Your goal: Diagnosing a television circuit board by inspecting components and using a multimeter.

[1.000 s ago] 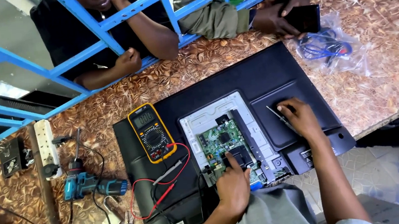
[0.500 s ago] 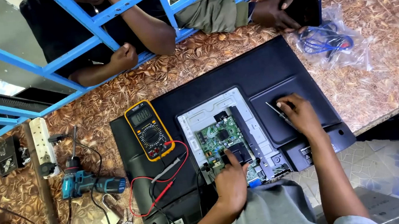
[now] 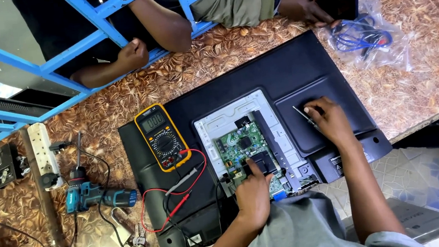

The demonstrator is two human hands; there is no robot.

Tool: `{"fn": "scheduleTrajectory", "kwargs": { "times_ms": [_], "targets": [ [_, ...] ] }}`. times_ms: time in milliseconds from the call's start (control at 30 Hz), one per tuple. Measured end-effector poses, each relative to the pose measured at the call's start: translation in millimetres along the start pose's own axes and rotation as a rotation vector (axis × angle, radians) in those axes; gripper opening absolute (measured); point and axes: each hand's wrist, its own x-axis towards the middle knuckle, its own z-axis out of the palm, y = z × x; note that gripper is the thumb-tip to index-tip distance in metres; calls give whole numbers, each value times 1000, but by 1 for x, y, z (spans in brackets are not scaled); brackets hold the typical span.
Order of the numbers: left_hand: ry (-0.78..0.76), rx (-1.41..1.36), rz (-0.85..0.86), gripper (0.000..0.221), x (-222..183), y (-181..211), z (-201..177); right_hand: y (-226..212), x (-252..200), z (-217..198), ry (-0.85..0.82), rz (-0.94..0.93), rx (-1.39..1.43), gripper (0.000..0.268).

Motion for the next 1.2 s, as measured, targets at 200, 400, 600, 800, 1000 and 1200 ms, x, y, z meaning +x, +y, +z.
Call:
{"fn": "scheduleTrajectory", "kwargs": {
  "times_ms": [200, 400, 600, 800, 1000, 1200],
  "targets": [
    [-51, -48, -2, 82, -2, 0, -6, -2, -1, 0, 15, -5, 30, 21],
    [-8, -41, -16, 82, -3, -1, -9, -5, 0, -3, -2, 19, 31, 22],
    [9, -47, -5, 83, -4, -2, -9, -8, -2, -4, -1, 26, 47, 21],
    [-123, -241, -5, 81, -2, -9, -28, -6, -1, -5, -5, 28, 45, 22],
    [-202, -354, 0, 84, -10, -13, -49, -5, -1, -5, -8, 30, 67, 23],
    [-100, -556, 2, 65, -14, -26, -57, -2, 0, -5, -15, 7, 59, 23]
  ]
}}
